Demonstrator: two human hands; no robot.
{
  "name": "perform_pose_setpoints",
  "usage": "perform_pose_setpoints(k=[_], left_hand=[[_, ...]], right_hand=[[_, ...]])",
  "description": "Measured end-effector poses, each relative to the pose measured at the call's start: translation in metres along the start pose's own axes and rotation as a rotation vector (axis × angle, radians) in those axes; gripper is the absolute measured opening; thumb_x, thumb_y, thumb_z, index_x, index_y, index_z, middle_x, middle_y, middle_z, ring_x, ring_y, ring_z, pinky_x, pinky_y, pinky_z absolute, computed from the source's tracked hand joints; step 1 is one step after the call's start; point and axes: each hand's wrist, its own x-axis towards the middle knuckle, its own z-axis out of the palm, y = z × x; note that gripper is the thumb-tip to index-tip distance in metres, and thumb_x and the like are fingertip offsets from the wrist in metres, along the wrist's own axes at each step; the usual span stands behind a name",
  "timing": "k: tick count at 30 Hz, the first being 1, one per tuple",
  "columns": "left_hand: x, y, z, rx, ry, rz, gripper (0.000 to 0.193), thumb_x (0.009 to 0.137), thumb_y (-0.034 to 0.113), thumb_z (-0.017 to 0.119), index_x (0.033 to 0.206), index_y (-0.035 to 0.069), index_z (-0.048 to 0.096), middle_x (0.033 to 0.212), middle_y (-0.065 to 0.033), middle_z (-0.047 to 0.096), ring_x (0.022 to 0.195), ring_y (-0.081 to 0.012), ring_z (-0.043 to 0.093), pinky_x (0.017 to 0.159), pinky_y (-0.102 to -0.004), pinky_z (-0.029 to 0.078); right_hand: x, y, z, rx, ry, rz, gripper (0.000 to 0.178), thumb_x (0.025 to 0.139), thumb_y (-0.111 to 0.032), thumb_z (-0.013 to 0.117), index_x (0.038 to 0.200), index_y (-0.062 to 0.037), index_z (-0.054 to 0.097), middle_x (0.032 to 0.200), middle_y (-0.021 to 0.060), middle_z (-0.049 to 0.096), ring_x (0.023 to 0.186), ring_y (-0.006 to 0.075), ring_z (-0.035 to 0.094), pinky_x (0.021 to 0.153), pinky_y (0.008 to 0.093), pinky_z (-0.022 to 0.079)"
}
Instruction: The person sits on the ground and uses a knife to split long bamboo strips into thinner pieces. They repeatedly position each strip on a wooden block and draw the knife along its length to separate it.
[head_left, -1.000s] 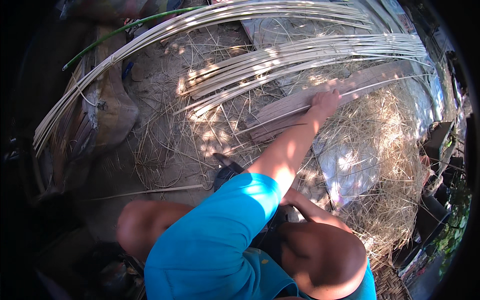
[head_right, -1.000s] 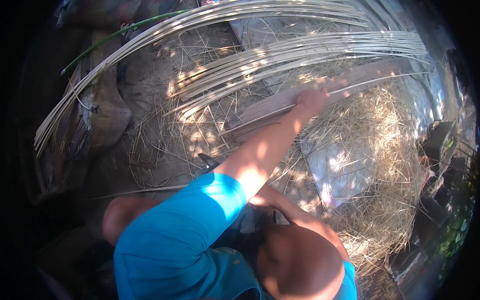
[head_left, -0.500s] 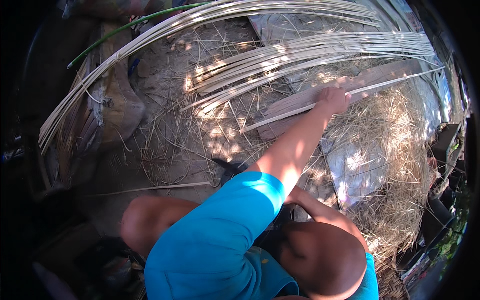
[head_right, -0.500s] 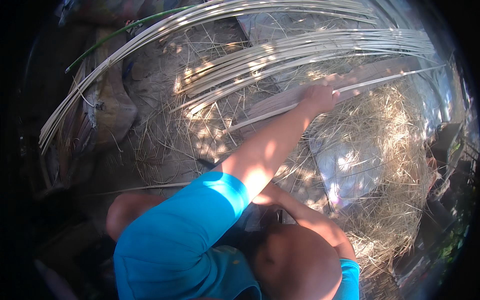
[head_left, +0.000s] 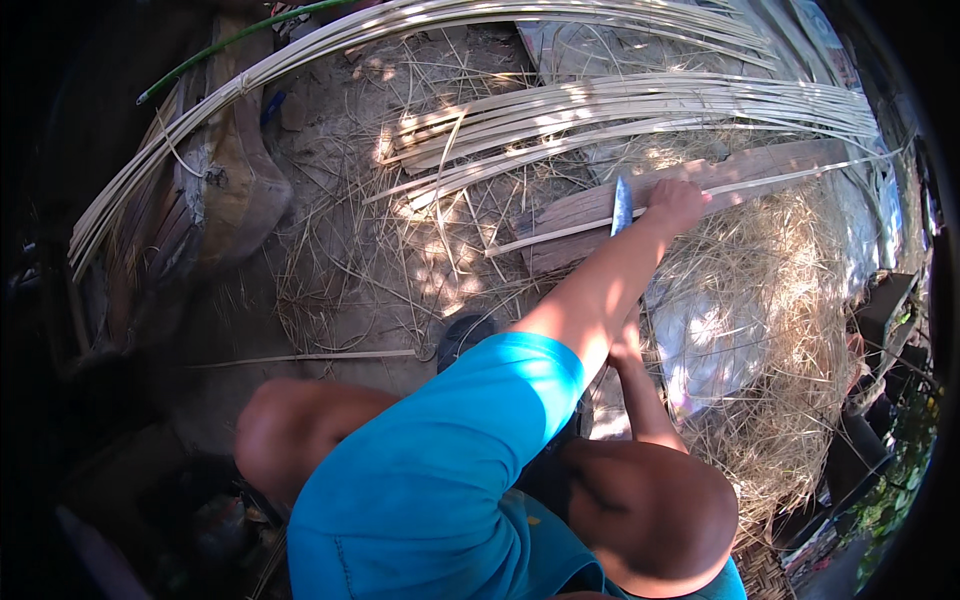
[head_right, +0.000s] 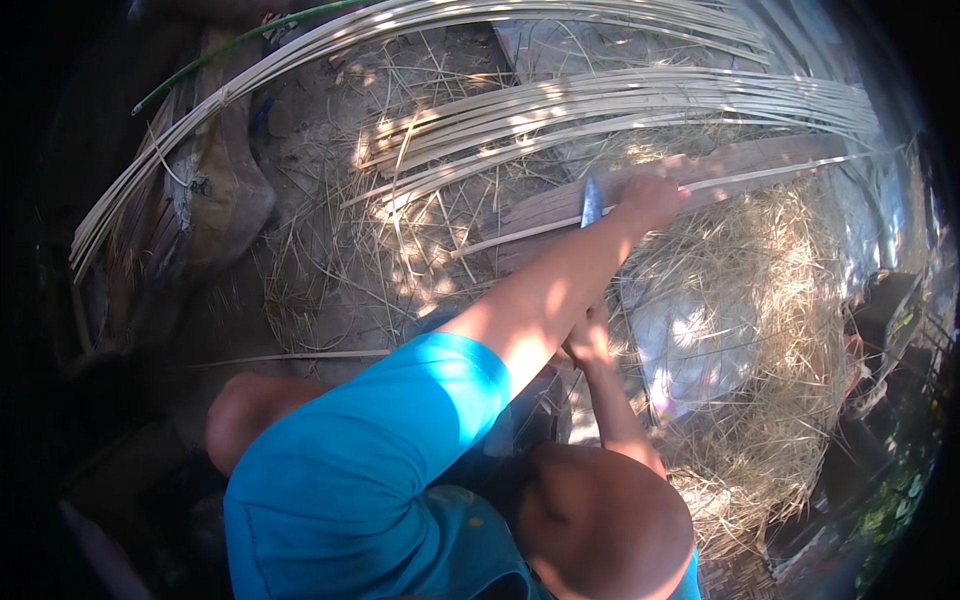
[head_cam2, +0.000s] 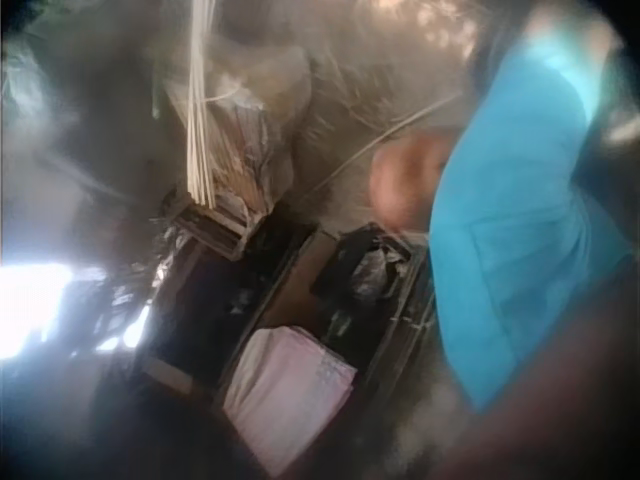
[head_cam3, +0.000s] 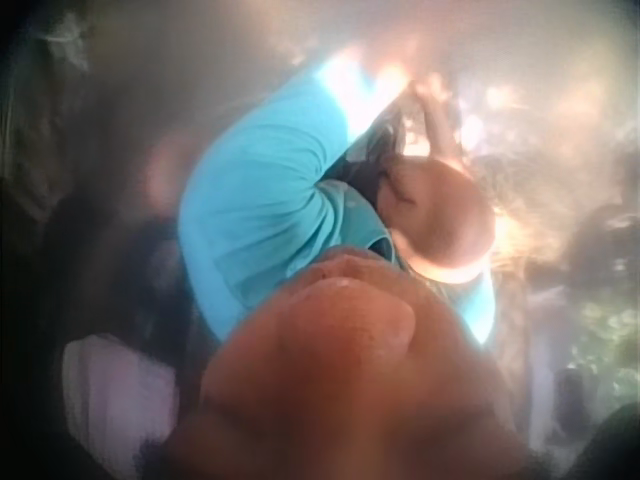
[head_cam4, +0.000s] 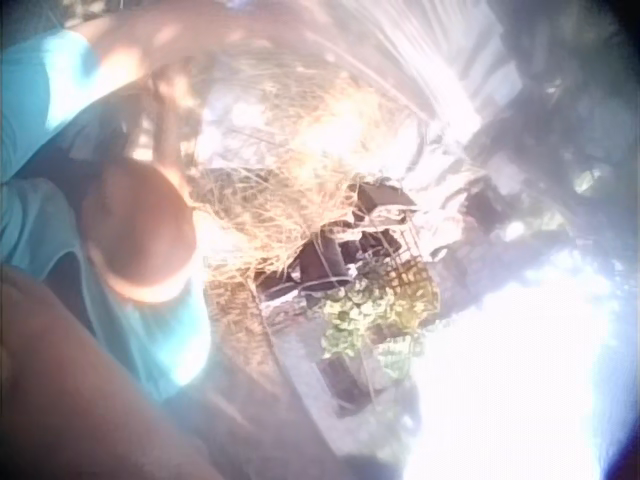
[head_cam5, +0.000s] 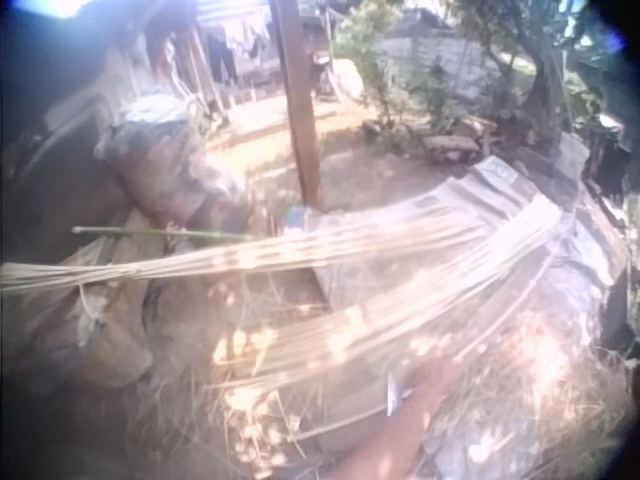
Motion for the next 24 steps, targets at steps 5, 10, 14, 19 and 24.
perform_pose_setpoints(k=[5,10,14,19,24], left_hand=[[-0.001,0.004,0.001,0.032,-0.011,0.026,0.053,0.108,0.045,0.04,0.121,0.0,0.065,0.106,-0.0162,0.075,0.101,-0.0314,0.073,0.089,-0.0452,0.053],[-0.006,0.001,0.005,0.004,0.009,-0.018,0.055,0.108,0.047,0.04,0.12,-0.001,0.065,0.104,-0.0161,0.076,0.1,-0.0312,0.073,0.089,-0.0456,0.054],[-0.002,0.009,-0.004,0.027,0.021,0.004,0.054,0.108,0.047,0.04,0.12,0.0,0.065,0.103,-0.0162,0.076,0.099,-0.0318,0.073,0.09,-0.0458,0.054],[-0.009,0.001,0.001,-0.015,0.016,-0.032,0.052,0.107,0.046,0.043,0.122,0.001,0.064,0.106,-0.017,0.074,0.104,-0.0334,0.071,0.094,-0.0469,0.052],[-0.024,-0.018,-0.023,0.048,-0.02,0.036,0.041,0.102,0.034,0.054,0.123,0.0,0.064,0.125,-0.0228,0.066,0.118,-0.0339,0.064,0.093,-0.0468,0.053]], right_hand=[[-0.022,-0.014,0.0,-0.656,-0.105,-0.046,0.036,0.102,-0.022,0.057,0.122,0.008,0.061,0.114,0.0219,0.07,0.096,0.0297,0.073,0.081,0.0358,0.063],[-0.014,-0.04,-0.025,0.152,-0.234,0.07,0.059,0.098,-0.027,0.065,0.143,0.0045,0.046,0.138,0.025,0.058,0.125,0.0324,0.061,0.102,0.0441,0.054],[0.014,-0.01,-0.048,0.212,-0.514,-0.093,0.066,0.098,-0.03,0.067,0.148,0.0008,0.04,0.141,0.0223,0.052,0.126,0.0297,0.056,0.101,0.046,0.05],[0.001,0.016,0.022,-0.014,-0.183,0.028,0.053,0.099,-0.027,0.065,0.14,-0.0004,0.043,0.115,0.0168,0.058,0.099,0.0251,0.06,0.081,0.0409,0.052],[0.007,0.012,0.03,0.122,0.055,0.045,0.041,0.101,-0.025,0.063,0.131,-0.0016,0.047,0.088,0.0114,0.063,0.072,0.0204,0.064,0.06,0.0358,0.055]])
